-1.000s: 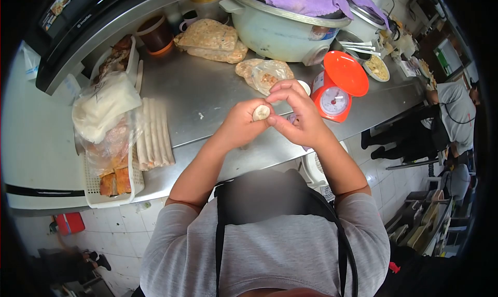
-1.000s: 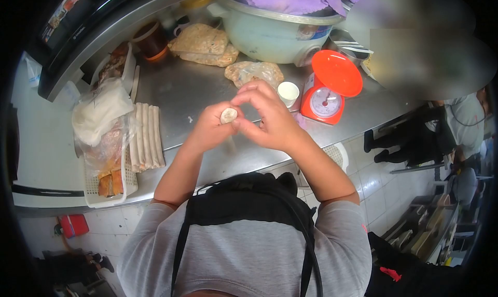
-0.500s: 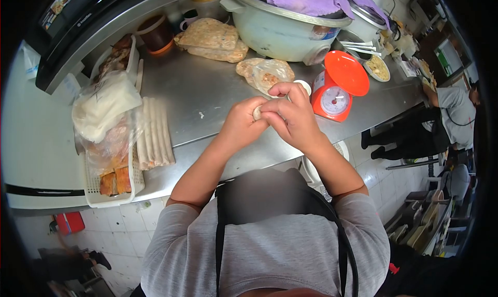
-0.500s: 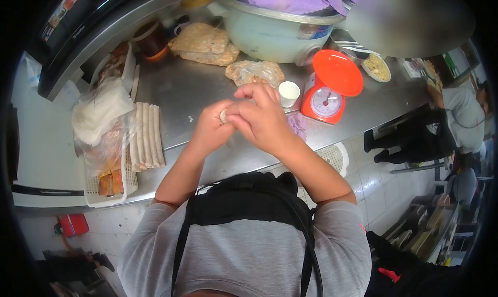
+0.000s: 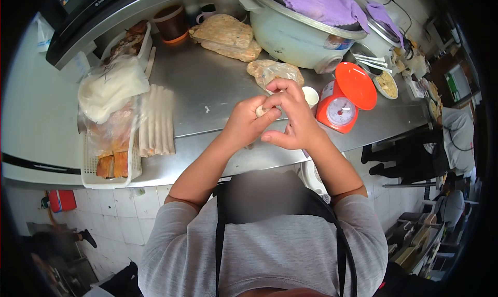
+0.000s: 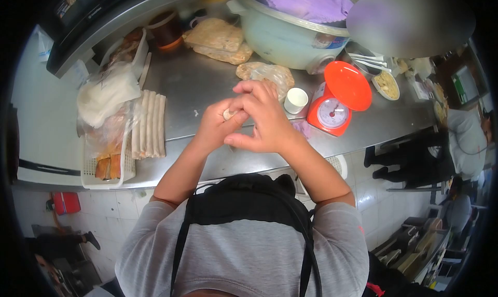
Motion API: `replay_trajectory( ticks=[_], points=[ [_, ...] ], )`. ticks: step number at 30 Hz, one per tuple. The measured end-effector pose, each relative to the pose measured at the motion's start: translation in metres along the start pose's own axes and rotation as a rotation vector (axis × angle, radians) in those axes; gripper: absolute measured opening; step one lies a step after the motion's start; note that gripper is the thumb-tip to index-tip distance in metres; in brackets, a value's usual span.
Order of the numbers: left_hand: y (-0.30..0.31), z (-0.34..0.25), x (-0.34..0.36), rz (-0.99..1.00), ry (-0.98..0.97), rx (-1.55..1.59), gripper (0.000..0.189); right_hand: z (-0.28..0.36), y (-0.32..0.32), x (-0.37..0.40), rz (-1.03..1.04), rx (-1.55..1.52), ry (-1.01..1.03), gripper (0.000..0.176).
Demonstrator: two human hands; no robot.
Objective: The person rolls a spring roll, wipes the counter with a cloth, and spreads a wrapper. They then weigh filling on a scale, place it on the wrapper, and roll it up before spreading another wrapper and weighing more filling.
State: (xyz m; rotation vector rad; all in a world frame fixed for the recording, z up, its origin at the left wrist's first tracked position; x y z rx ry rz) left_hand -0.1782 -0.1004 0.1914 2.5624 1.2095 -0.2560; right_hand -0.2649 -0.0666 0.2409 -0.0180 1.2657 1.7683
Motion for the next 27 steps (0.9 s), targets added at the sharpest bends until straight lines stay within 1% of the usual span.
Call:
replay_trajectory(
  ticks=[3,5,8,9,11,12,15,16,19,22,25,27],
  points=[
    [-0.002,0.005,0.002,0.001,0.074,0.089,0.02,0.007,-0.003,-0.005,0.058,0.169,0.056,0.044],
    [-0.001,0.007,0.003,-0.002,0.072,0.066,0.019,0.01,-0.005,-0.007,0.083,0.258,0.102,0.044],
    [-0.001,0.012,0.004,-0.056,0.097,0.104,0.015,-0.011,-0.01,-0.006,0.113,-0.085,0.164,0.048],
    [0.001,0.013,0.004,-0.085,0.107,0.126,0.014,-0.03,-0.017,-0.004,0.094,-0.441,0.074,0.051],
    [0.009,0.024,0.003,-0.1,0.132,0.214,0.022,-0.065,-0.053,0.01,0.07,-1.144,-0.123,0.058],
    [0.013,0.03,0.003,-0.114,0.144,0.258,0.026,-0.077,-0.074,0.018,0.154,-0.986,-0.224,0.061],
    [0.019,0.048,0.002,-0.282,0.037,0.876,0.047,-0.085,-0.12,0.03,0.322,-1.118,-0.393,0.05],
    [0.021,0.059,0.001,-0.211,0.033,0.905,0.067,-0.086,-0.121,0.028,0.341,-1.129,-0.42,0.043],
    [0.047,0.079,0.018,-0.571,0.096,0.611,0.073,-0.096,-0.131,0.024,0.42,-1.296,-0.568,0.038],
    [0.042,0.131,0.051,-0.48,0.424,0.535,0.076,-0.101,-0.146,0.021,0.419,-1.434,-0.729,0.036],
    [0.005,0.147,0.088,-0.092,0.606,0.735,0.068,-0.112,-0.173,0.005,0.349,-1.521,-0.754,0.034],
    [0.003,0.147,0.116,-0.108,0.679,0.599,0.051,-0.109,-0.189,-0.012,0.338,-1.564,-0.795,0.03]
  ],
)
Point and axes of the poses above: each hand's wrist, its own x-axis away from the middle knuckle, its own y-axis out of the back of the hand, z = x × y, the point moved 8 cm from there along -x, towards the middle knuckle, and after that the axes turned 14 degrees about z, right-handed, at the moved point
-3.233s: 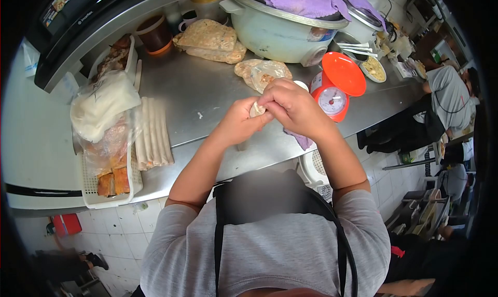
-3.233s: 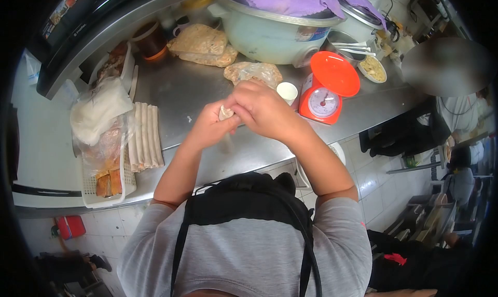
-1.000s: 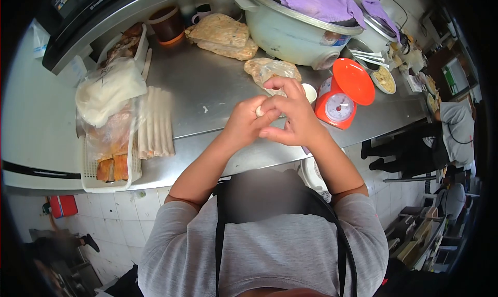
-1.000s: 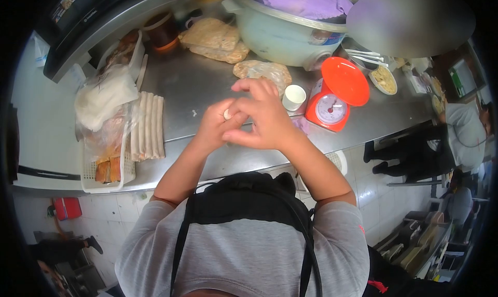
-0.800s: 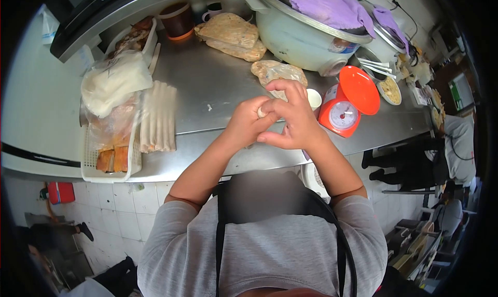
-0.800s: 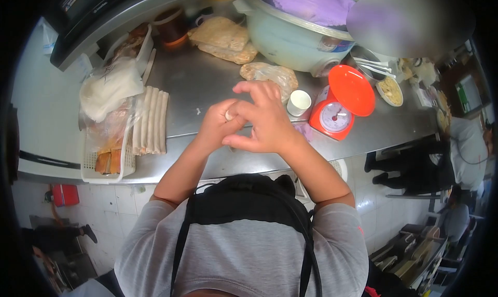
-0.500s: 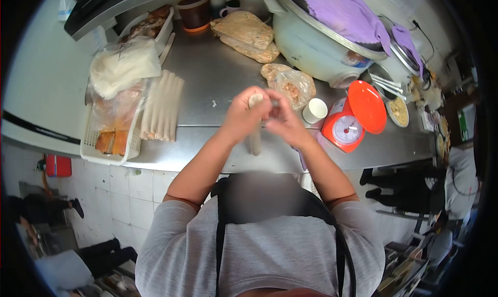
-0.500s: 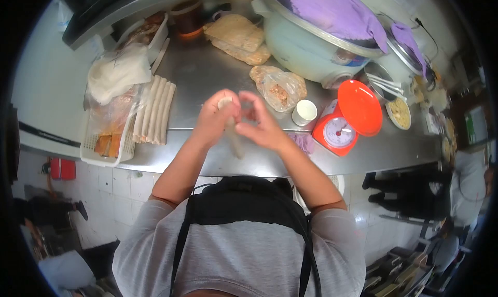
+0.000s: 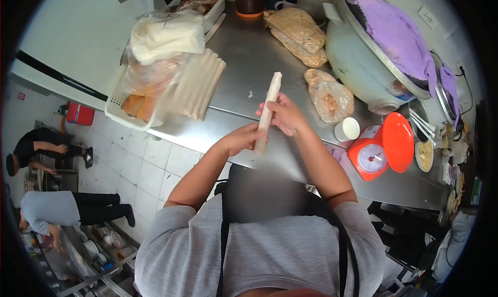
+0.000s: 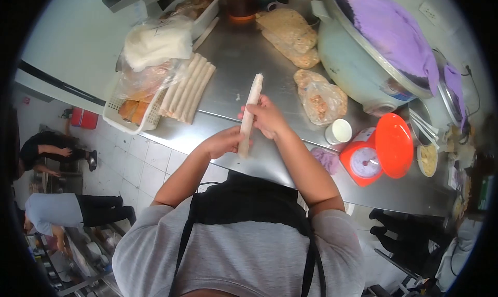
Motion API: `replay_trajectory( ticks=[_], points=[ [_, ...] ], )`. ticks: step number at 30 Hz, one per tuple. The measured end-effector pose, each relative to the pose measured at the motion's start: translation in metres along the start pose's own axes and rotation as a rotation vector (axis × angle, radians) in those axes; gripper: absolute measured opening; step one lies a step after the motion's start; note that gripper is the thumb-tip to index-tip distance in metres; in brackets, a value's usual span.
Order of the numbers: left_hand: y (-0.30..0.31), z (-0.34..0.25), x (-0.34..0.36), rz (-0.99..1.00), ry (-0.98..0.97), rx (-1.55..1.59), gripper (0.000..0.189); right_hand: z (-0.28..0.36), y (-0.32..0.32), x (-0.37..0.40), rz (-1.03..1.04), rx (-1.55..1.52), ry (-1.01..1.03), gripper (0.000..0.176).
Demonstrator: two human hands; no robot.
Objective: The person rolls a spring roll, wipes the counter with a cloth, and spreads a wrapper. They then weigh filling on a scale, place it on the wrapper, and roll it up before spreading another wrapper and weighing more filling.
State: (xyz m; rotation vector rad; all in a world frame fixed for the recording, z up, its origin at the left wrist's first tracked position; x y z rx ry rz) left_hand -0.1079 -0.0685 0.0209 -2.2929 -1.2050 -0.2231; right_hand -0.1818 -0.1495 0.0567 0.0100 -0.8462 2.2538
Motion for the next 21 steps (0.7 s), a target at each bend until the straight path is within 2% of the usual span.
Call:
replay_trajectory(
  ticks=[4,10,11,14,15,17,21],
  points=[
    [0.055,0.013,0.028,-0.166,0.076,-0.072,0.028,-0.022,-0.006,-0.064,-0.016,-0.03,-0.086,0.029],
    [0.128,-0.009,0.087,-0.509,-0.129,-0.064,0.032,-0.056,-0.022,-0.167,-0.077,0.113,-0.187,0.027],
    [0.137,-0.009,0.09,-0.48,-0.128,-0.057,0.039,-0.06,-0.026,-0.177,-0.077,0.076,-0.178,0.029],
    [0.148,-0.012,0.093,-0.394,-0.153,-0.118,0.038,-0.063,-0.033,-0.192,-0.102,0.083,-0.193,0.03],
    [0.151,-0.014,0.093,-0.408,-0.195,-0.048,0.04,-0.058,-0.034,-0.196,-0.104,0.063,-0.18,0.03],
    [0.146,-0.028,0.096,-0.437,-0.275,0.096,0.044,-0.042,-0.036,-0.198,-0.106,0.021,-0.156,0.029],
    [0.149,-0.066,0.095,-0.341,-0.404,0.118,0.045,0.016,-0.02,-0.231,-0.121,-0.035,-0.046,0.024]
  ],
)
Point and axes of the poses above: each hand's wrist, its own x-axis away from the middle knuckle, its own y-axis out of the back of the hand, z = x × y, the point moved 8 cm from there along -x, towards the middle knuckle, and after that the axes turned 14 degrees about z, right-handed, at the moved point
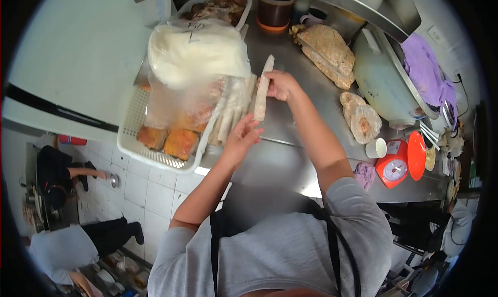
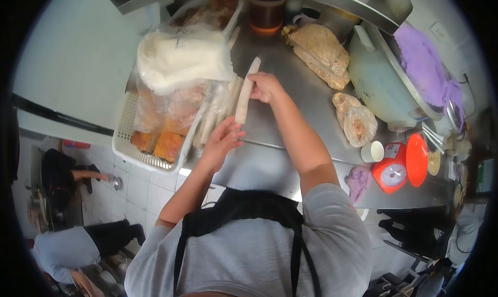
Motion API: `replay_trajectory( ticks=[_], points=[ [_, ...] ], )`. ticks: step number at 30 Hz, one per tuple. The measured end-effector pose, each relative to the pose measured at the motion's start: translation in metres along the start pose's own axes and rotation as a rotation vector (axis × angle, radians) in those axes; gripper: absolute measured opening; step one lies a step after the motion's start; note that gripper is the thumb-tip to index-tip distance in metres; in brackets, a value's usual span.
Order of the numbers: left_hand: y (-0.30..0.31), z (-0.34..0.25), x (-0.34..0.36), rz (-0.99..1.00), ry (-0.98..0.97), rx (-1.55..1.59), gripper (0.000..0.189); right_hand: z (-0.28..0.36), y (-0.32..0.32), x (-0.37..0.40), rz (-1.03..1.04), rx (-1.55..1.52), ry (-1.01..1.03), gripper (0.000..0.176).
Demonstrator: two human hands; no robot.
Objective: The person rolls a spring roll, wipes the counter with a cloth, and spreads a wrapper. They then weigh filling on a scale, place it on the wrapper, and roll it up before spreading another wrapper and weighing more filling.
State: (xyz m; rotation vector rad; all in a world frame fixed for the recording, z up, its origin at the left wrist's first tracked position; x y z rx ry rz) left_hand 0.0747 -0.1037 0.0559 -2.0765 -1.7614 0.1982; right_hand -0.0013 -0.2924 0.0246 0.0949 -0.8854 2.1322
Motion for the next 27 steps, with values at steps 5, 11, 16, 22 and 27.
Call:
replay_trajectory(
  ticks=[5,11,16,22,27],
  points=[
    [0.005,-0.037,0.028,0.241,0.022,-0.193,0.044,0.101,0.015,-0.054,-0.134,0.273,0.183,0.024],
    [0.046,-0.078,0.079,0.141,-0.094,-0.12,0.043,0.099,0.043,-0.162,-0.188,0.286,0.122,0.033],
    [0.087,-0.125,0.098,-0.117,-0.216,-0.276,0.04,0.061,0.043,-0.196,-0.306,0.621,-0.069,0.03],
    [0.088,-0.208,0.053,-0.29,-0.313,-0.96,0.028,0.071,0.054,-0.209,-0.297,0.948,0.005,0.019],
    [0.073,-0.236,-0.039,-0.189,-0.3,-1.344,0.026,0.1,-0.031,-0.09,-0.122,0.645,0.221,0.02]
  ],
)
Point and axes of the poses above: each hand's wrist, its own x-axis away from the middle knuckle, its own y-axis out of the back of the hand, z = x × y, the point moved 8 cm from there along -x, towards the middle knuckle, and after that the axes turned 14 degrees about z, right-handed, at the moved point
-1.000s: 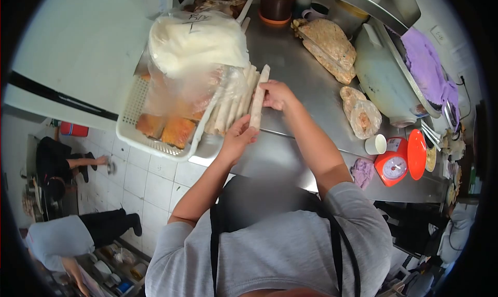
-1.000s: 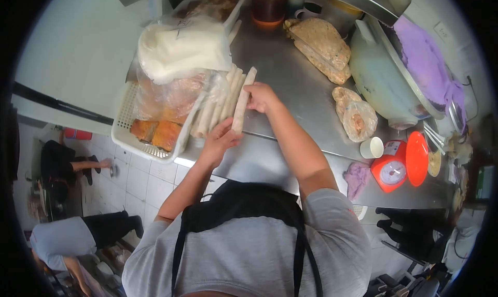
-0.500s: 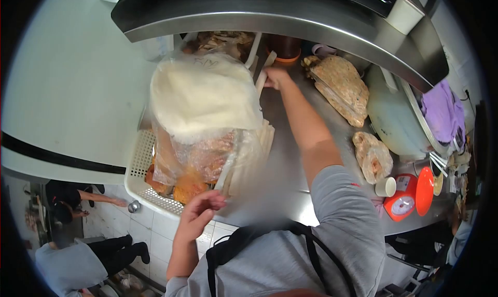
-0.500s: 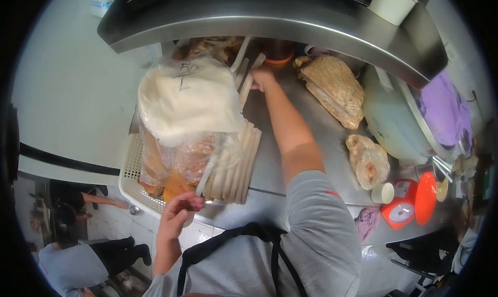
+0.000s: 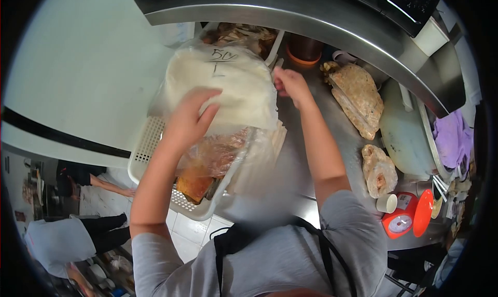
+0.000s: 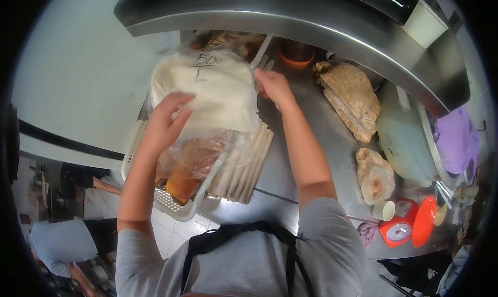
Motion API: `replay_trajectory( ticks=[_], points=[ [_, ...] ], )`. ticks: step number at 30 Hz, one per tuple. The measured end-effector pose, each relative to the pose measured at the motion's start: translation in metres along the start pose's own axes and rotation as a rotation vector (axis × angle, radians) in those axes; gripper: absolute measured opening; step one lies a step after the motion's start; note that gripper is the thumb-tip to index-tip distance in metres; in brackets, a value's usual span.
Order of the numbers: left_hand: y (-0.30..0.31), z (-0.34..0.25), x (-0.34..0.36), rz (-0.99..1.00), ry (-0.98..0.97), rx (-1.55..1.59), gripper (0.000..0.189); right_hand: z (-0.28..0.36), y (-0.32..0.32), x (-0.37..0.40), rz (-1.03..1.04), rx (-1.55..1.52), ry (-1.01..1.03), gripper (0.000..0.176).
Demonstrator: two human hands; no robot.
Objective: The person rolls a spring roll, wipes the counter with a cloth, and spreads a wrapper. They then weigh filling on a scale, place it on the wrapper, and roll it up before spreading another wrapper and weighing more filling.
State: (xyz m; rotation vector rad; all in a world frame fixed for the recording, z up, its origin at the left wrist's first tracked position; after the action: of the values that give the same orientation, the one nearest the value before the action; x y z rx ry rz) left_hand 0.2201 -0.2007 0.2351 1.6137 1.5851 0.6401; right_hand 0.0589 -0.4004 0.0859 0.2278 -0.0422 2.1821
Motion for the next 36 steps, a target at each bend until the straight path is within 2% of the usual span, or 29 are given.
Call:
replay_trajectory(
  ticks=[1,4,5,7,8,10,11,13,14,16,19,22,26,27,30,33,36],
  points=[
    [-0.007,0.013,-0.016,0.01,-0.024,-0.069,0.029,0.003,-0.01,0.019,0.081,-0.003,-0.066,0.021],
    [-0.024,0.036,-0.054,-0.018,-0.044,-0.225,0.039,0.021,-0.029,0.049,0.091,0.392,0.157,0.02],
    [-0.029,0.037,-0.062,-0.055,-0.12,-0.336,0.039,0.026,-0.03,0.054,0.057,0.457,0.211,0.016],
    [-0.036,0.032,-0.072,-0.136,-0.277,-0.56,0.041,0.076,-0.042,0.087,-0.048,0.689,0.472,0.014],
    [-0.035,0.023,-0.078,-0.067,-0.33,-0.477,0.042,0.101,-0.048,0.107,-0.103,0.806,0.599,0.014],
    [-0.035,0.002,-0.084,0.083,-0.43,-0.307,0.043,0.135,-0.053,0.132,-0.042,0.784,0.737,0.013],
    [-0.033,0.0,-0.091,0.259,-0.325,-0.126,0.043,0.149,-0.053,0.144,-0.01,0.772,0.802,0.013],
    [-0.03,-0.012,-0.088,0.61,-0.099,0.232,0.045,0.166,-0.037,0.162,0.011,0.632,0.728,0.009],
    [-0.02,-0.028,-0.083,0.596,-0.134,0.348,0.047,0.173,-0.028,0.175,0.015,0.55,0.691,0.008],
    [-0.006,-0.061,-0.074,0.571,-0.202,0.58,0.054,0.175,-0.015,0.186,0.174,0.405,0.638,0.008],
    [-0.006,-0.152,-0.054,0.473,-0.5,0.612,0.052,0.194,-0.008,0.229,0.224,0.48,0.703,0.008],
    [-0.054,-0.219,-0.039,0.698,-0.612,0.776,0.058,0.199,0.008,0.269,0.225,0.584,0.654,0.007],
    [-0.12,-0.244,-0.048,0.762,-0.456,0.632,0.049,0.177,0.066,0.32,0.093,0.667,0.515,0.01],
    [-0.132,-0.249,-0.048,0.758,-0.438,0.676,0.036,0.166,0.086,0.33,0.056,0.666,0.487,0.011],
    [-0.172,-0.262,-0.052,0.85,-0.349,0.575,0.024,0.127,0.132,0.363,-0.026,0.548,0.345,0.012],
    [-0.211,-0.285,-0.055,0.796,-0.434,0.294,0.018,0.086,0.166,0.388,-0.08,0.506,0.188,0.012],
    [-0.246,-0.304,-0.053,0.764,-0.504,0.319,0.018,0.072,0.186,0.414,-0.18,0.621,0.101,0.011]
  ],
)
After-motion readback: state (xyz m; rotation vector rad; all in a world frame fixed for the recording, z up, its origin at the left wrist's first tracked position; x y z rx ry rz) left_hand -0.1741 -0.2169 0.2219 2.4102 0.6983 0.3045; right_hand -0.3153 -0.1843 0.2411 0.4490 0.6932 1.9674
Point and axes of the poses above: each hand's wrist, its own x-axis away from the middle knuckle, its own y-axis out of the back of the hand, z = x × y, the point moved 8 cm from there along -x, towards the middle knuckle, and after that the axes turned 14 degrees about z, right-handed, at the moved point
